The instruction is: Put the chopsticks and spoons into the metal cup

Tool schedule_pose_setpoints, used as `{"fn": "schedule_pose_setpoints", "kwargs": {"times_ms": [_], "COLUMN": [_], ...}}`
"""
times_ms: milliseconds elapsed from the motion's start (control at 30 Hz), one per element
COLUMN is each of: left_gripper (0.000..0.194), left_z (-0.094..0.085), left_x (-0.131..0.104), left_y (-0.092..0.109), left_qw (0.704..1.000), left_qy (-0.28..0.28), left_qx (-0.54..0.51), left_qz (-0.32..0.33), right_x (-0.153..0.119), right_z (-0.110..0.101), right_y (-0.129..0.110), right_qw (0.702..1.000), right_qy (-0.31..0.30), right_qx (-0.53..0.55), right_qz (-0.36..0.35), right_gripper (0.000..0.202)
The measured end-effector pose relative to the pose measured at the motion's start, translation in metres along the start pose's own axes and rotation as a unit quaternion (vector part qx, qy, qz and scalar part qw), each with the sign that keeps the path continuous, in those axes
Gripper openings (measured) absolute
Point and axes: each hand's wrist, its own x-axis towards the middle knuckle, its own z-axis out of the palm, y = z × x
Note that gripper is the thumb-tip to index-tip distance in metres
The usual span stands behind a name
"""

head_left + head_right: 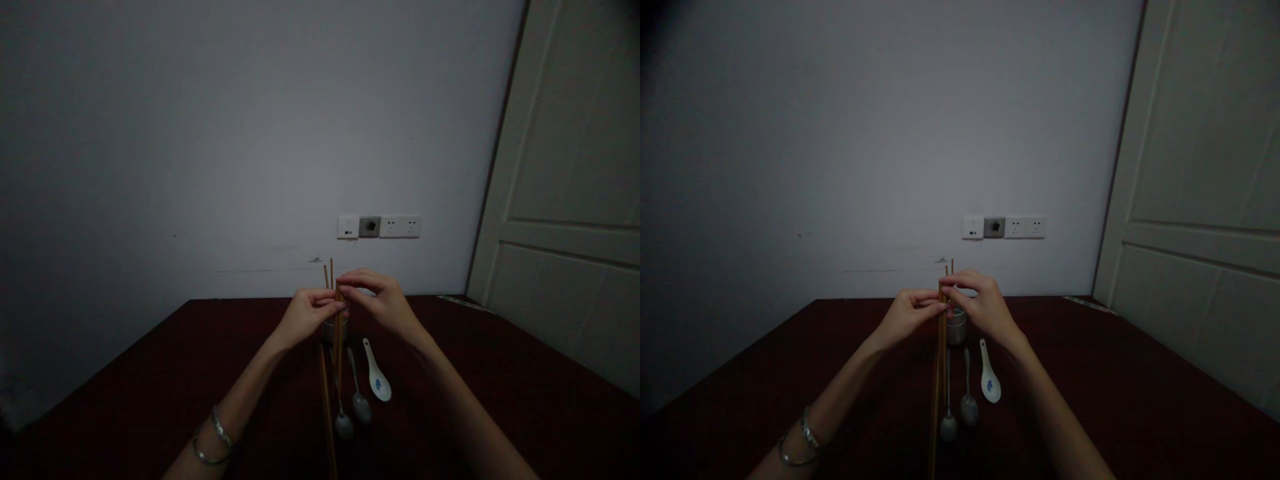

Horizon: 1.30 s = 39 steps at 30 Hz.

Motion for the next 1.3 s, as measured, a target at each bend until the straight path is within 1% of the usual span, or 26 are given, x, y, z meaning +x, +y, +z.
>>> {"fn": "schedule_pose_setpoints", "kwargs": {"times_ms": [167, 300, 533, 767, 833, 900, 967, 1033, 1067, 1133, 1233, 1300], "left_gripper": [0.022, 0.021, 0.021, 0.021, 0.021, 0.022, 0.024, 0.026, 0.026, 0.026, 0.026, 0.027], "left_z": [0.000, -0.004, -0.006, -0.006, -0.006, -0.008, -0.009, -0.012, -0.014, -0.017, -0.022, -0.024], "left_x": [0.000, 0.001, -0.001, -0.001, -0.001, -0.001, -0.001, -0.001, 0.000, 0.000, 0.002, 0.003], "left_y": [0.003, -0.001, -0.003, 0.000, 0.001, 0.003, 0.005, 0.006, 0.006, 0.005, 0.003, 0.001], "left_qw": [1.000, 0.998, 0.995, 0.996, 0.997, 0.997, 0.997, 0.998, 0.998, 0.998, 0.999, 0.999], "left_qy": [-0.012, -0.040, -0.064, -0.059, -0.059, -0.057, -0.051, -0.040, -0.035, -0.023, 0.002, 0.027], "left_qx": [-0.010, -0.037, -0.056, -0.035, -0.025, -0.021, -0.024, -0.029, -0.029, -0.025, -0.018, -0.020], "left_qz": [-0.017, -0.037, -0.050, -0.047, -0.040, -0.037, -0.043, -0.048, -0.047, -0.043, -0.038, -0.032], "right_x": [0.000, 0.000, 0.000, 0.000, 0.000, -0.001, -0.001, -0.001, -0.001, -0.003, -0.007, -0.011], "right_z": [0.000, 0.002, 0.000, -0.001, 0.000, 0.000, -0.004, -0.008, -0.009, -0.010, -0.005, 0.000], "right_y": [-0.001, -0.003, -0.004, -0.004, -0.004, -0.003, -0.002, 0.000, 0.002, 0.007, 0.015, 0.021], "right_qw": [1.000, 1.000, 1.000, 1.000, 1.000, 0.999, 0.997, 0.993, 0.991, 0.980, 0.948, 0.927], "right_qy": [-0.004, -0.009, -0.016, -0.012, -0.010, -0.007, -0.005, -0.016, -0.032, -0.087, -0.165, -0.188], "right_qx": [0.003, 0.006, 0.005, 0.002, 0.007, 0.022, 0.035, 0.036, 0.037, 0.057, 0.115, 0.136], "right_qz": [0.003, 0.000, 0.005, -0.007, -0.001, 0.025, 0.066, 0.108, 0.128, 0.171, 0.248, 0.294], "right_gripper": [0.017, 0.018, 0.017, 0.017, 0.018, 0.023, 0.028, 0.027, 0.025, 0.023, 0.025, 0.026]}}
